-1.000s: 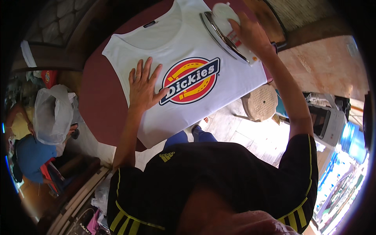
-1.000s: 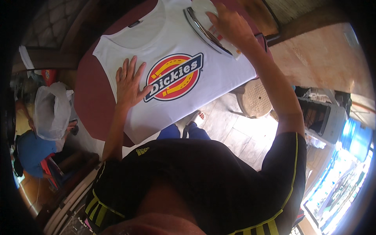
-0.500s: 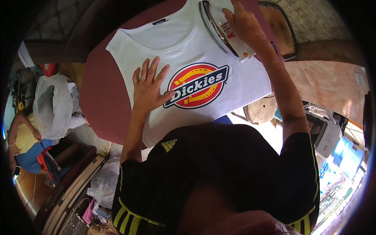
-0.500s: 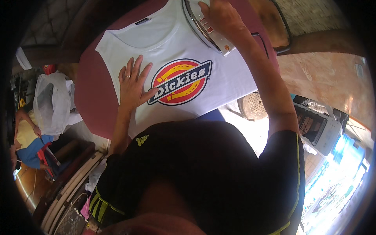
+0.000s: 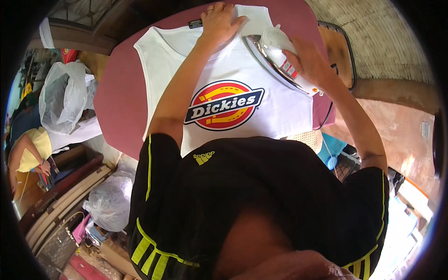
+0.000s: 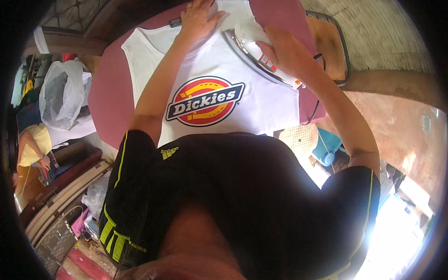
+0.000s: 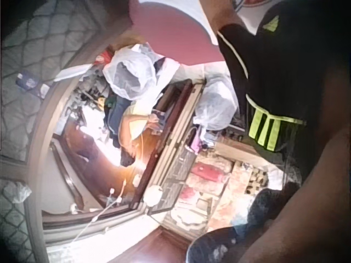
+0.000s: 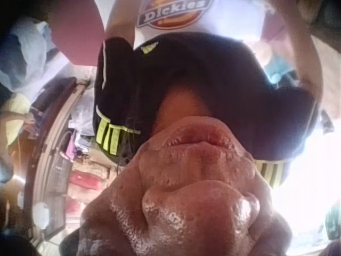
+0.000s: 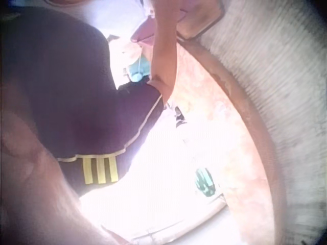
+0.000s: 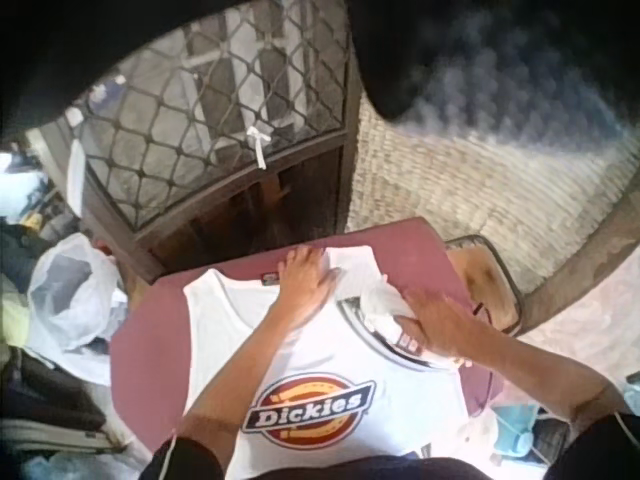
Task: The person irons a white t-shirt with a Dickies logo on a pink ironing board. They smooth the fabric with their hands and use a steam iron to press the shirt, focusing on the logo area and the body of the garment.
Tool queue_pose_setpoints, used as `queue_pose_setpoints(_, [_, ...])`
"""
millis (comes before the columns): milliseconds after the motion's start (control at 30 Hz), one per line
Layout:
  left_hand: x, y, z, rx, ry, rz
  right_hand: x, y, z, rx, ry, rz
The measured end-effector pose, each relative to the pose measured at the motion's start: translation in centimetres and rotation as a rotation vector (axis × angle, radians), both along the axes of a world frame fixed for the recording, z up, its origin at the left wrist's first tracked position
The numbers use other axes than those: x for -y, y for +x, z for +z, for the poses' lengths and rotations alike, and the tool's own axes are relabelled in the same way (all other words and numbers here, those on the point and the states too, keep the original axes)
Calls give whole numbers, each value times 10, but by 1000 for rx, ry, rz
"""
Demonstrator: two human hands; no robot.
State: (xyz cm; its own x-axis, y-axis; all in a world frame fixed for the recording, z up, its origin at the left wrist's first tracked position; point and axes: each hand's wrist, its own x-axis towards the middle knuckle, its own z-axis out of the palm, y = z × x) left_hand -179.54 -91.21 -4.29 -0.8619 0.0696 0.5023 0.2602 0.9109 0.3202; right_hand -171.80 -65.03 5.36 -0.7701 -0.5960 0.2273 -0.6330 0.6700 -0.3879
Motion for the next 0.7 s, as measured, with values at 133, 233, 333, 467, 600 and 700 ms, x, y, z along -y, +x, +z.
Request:
queue_pose_setpoints(133, [5,-65,-6,310,-16,-45,-14,-26,7,120,20,146])
queue_pose_setpoints(233, [26,-87,-17,455,104,-141,-10,-58,10,128,13,214])
queue_pose_setpoints(333, [40,-65,32,337,41,-68,2,-93,21,151,47,290])
queue_pose_setpoints(467, [142,9,50,384,-335,211,42,-130,33,161,155,536])
queue_pose_setpoints(600, [220,51,10,438,-424,393,84,-129,24,175,149,621])
queue_pose_setpoints(700, [243,44,-2,380,-170,201,128,-113,25,231,194,616])
